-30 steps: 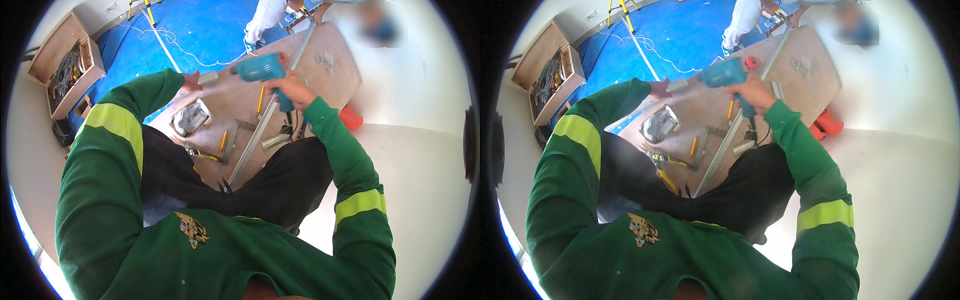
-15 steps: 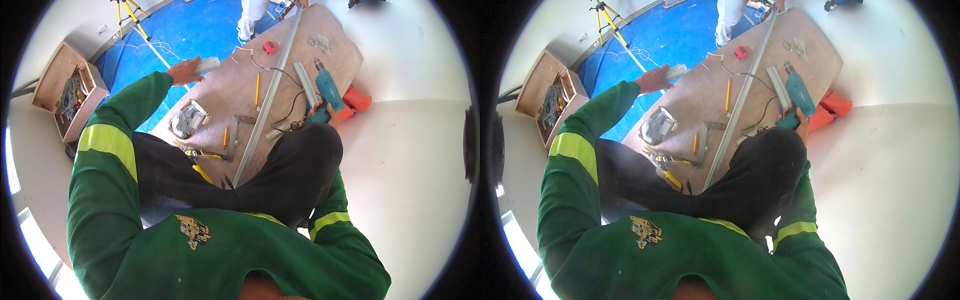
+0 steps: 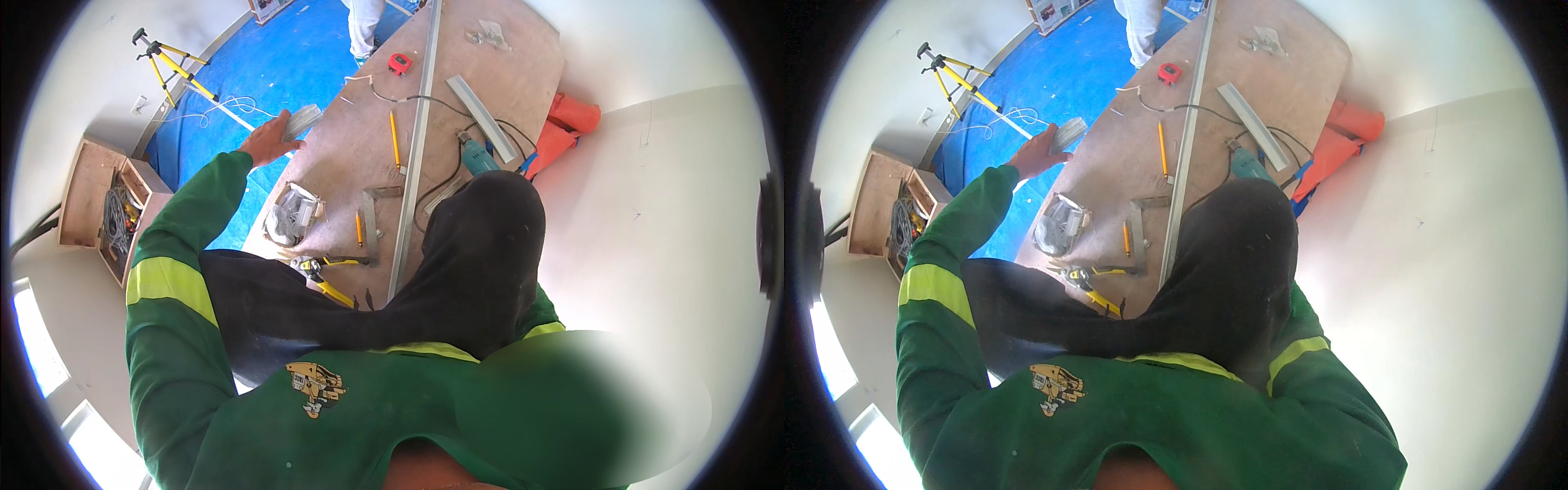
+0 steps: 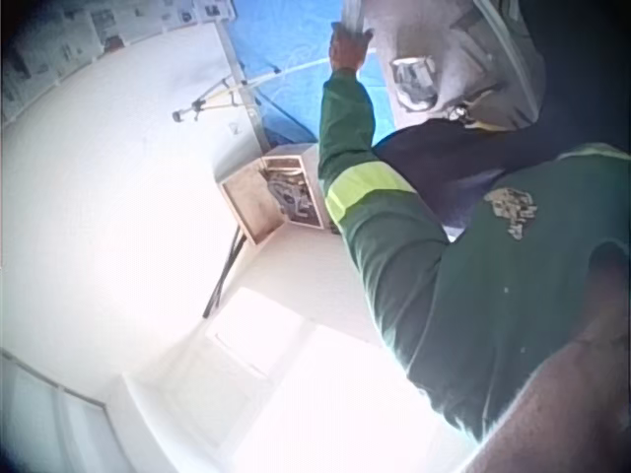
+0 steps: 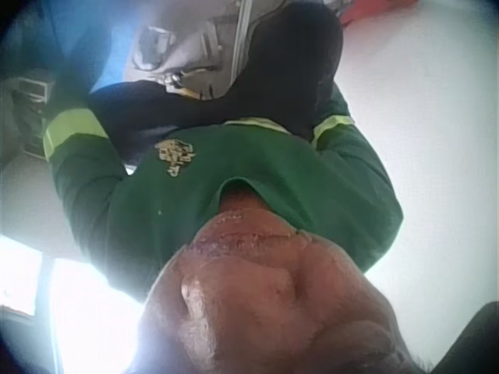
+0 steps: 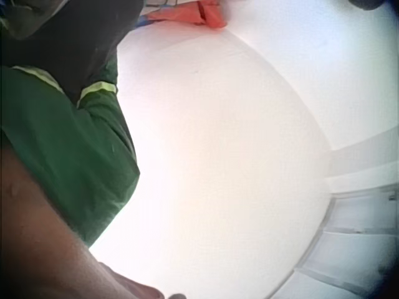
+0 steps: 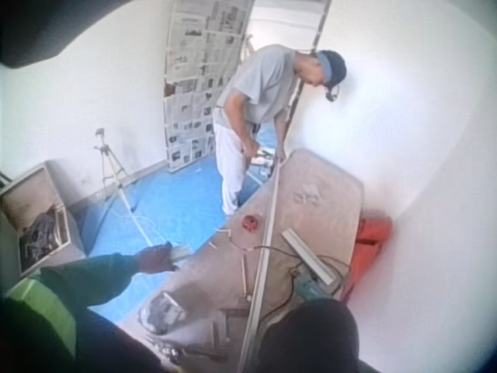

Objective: The person drills holes into metal brackets, inserts screws, and hammers the brackets onto a wall near the ceiling. The person uses a cordless drill, hammer, and screw gun while working in a room with a large window.

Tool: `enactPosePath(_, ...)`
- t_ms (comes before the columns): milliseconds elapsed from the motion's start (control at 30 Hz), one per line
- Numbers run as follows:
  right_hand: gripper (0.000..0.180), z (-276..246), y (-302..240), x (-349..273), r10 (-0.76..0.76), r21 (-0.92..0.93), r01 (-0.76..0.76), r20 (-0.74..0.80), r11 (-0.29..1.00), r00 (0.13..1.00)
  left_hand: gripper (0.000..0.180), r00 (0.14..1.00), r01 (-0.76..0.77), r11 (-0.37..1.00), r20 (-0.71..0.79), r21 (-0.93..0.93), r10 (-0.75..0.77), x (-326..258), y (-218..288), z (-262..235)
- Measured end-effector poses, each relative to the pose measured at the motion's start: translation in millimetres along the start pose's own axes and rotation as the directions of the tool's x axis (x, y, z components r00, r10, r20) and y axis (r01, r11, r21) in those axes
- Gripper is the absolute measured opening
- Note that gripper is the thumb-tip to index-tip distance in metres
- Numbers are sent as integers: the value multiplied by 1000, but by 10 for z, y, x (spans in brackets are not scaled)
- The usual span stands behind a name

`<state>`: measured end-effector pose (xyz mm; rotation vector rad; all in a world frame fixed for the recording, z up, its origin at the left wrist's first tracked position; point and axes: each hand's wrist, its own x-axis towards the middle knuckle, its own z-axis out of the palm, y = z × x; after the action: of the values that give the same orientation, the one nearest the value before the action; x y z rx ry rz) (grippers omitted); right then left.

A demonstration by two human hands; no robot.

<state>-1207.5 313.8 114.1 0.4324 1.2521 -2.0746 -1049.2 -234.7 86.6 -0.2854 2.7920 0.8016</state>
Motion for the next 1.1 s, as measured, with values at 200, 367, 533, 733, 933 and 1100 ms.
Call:
enactPosePath(200, 48, 217, 3, -54, -3, -101, -4, -70, 995, 998, 73, 993, -44, 998, -109, 47, 49, 36, -188, 149)
enactPosePath(367, 49, 388, 6, -123, 3, -165, -21, -105, 986, 994, 71, 998, -41, 999, -54, 12, 42, 59, -149, 73)
enactPosePath(533, 50, 488, -15, -183, 8, -219, -37, -135, 975, 991, 70, 1000, -14, 1000, -7, 5, 14, 51, -36, -2)
enactPosePath(733, 52, 574, -11, -229, 1, -280, -50, -170, 959, 985, 71, 1000, 11, 1000, 14, -7, -11, 163, -77, 5)
enactPosePath(933, 54, 696, -27, -304, -4, -343, -65, -196, 937, 981, 75, 998, -21, 999, -51, 28, 23, 275, -258, 126)
enactPosePath(1100, 55, 770, -74, -387, -41, -443, -69, -234, 894, 971, 80, 994, -34, 996, -99, 79, 42, 401, -541, 236)
